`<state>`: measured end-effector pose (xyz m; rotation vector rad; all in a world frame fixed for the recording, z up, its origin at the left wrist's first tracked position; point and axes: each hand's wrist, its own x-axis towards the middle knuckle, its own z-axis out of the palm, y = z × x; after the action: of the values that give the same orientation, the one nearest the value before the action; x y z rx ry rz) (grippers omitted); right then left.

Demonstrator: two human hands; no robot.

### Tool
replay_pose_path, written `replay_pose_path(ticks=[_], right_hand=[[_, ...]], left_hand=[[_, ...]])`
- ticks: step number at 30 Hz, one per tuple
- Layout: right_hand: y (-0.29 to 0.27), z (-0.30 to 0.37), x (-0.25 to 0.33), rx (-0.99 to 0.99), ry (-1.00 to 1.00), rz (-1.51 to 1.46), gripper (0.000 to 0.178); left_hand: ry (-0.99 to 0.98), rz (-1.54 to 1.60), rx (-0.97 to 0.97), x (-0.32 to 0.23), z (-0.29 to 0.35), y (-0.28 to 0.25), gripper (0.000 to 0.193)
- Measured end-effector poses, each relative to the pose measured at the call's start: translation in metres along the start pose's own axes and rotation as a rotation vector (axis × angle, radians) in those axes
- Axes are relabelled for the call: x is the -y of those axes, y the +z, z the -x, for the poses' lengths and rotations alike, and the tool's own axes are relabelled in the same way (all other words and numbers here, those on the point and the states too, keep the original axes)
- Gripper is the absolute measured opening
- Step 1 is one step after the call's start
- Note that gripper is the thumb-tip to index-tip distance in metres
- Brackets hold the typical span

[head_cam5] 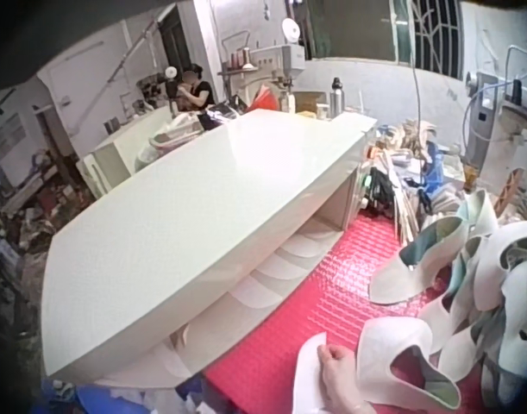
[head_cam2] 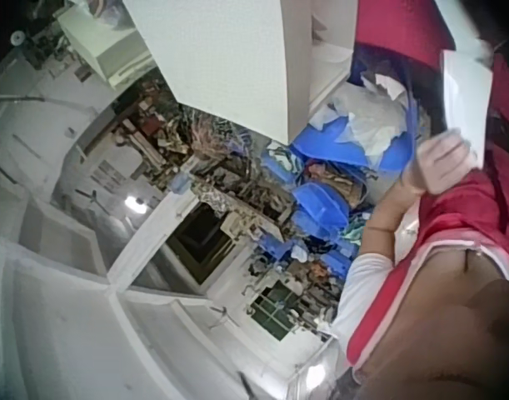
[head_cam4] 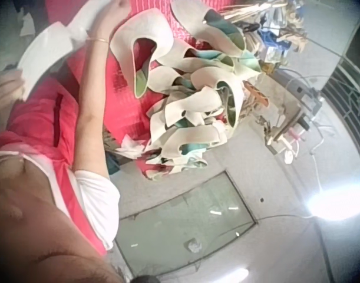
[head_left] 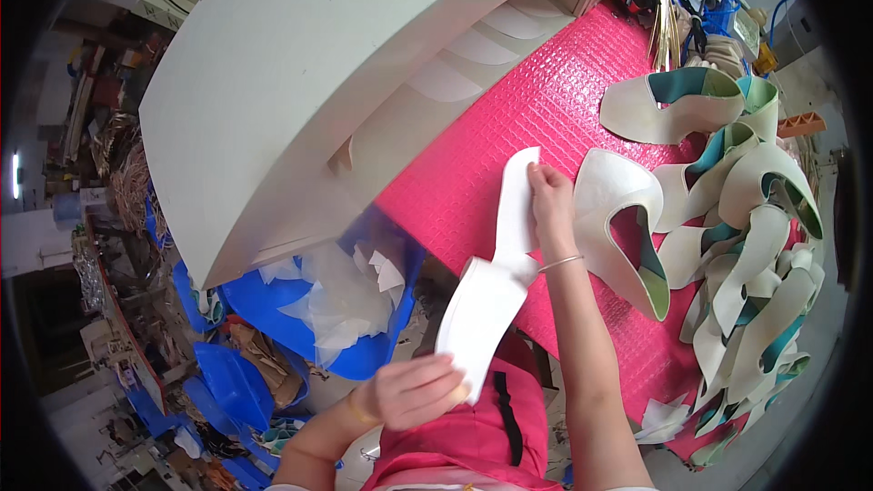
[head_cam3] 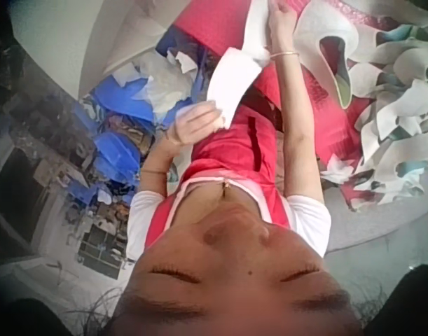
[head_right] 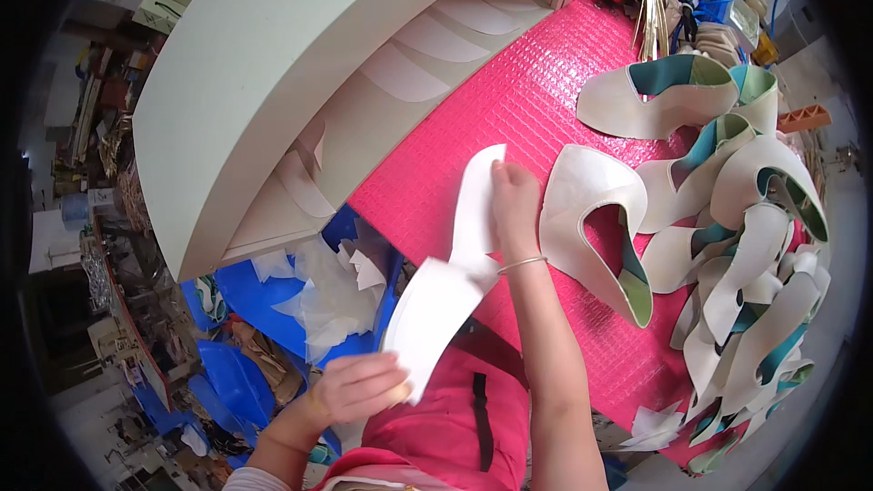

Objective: Assembling and organizing leather shoe upper components on a production line.

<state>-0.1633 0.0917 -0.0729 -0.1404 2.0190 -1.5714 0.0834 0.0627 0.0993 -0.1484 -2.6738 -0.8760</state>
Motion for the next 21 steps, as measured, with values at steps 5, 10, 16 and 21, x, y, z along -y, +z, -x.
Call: replay_pose_path(ticks=[5, 10, 16, 21], right_hand=[[-0.01, -0.026, 0.06, -0.161, -0.178, 0.124, 0.028], [-0.039, -0.105, 0.071, -0.443, -0.359, 0.328, 0.031], [-0.111, -0.098, 0.136, 0.026, -0.181, -0.096, 0.026], [-0.079, -0.022, 0.179, 0.259, -0.161, -0.071, 0.026]], left_hand=[[-0.144, 0.14, 0.047, -0.048, 0.046, -0.045, 0.015], [-0.294, 0.364, -0.127, -0.071, 0.069, -0.07, 0.008], [-1.06, 0.497, -0.468, 0.0, 0.025, -0.003, 0.006], [-0.889, 0.64, -0.809, 0.153, -0.052, 0.105, 0.024]])
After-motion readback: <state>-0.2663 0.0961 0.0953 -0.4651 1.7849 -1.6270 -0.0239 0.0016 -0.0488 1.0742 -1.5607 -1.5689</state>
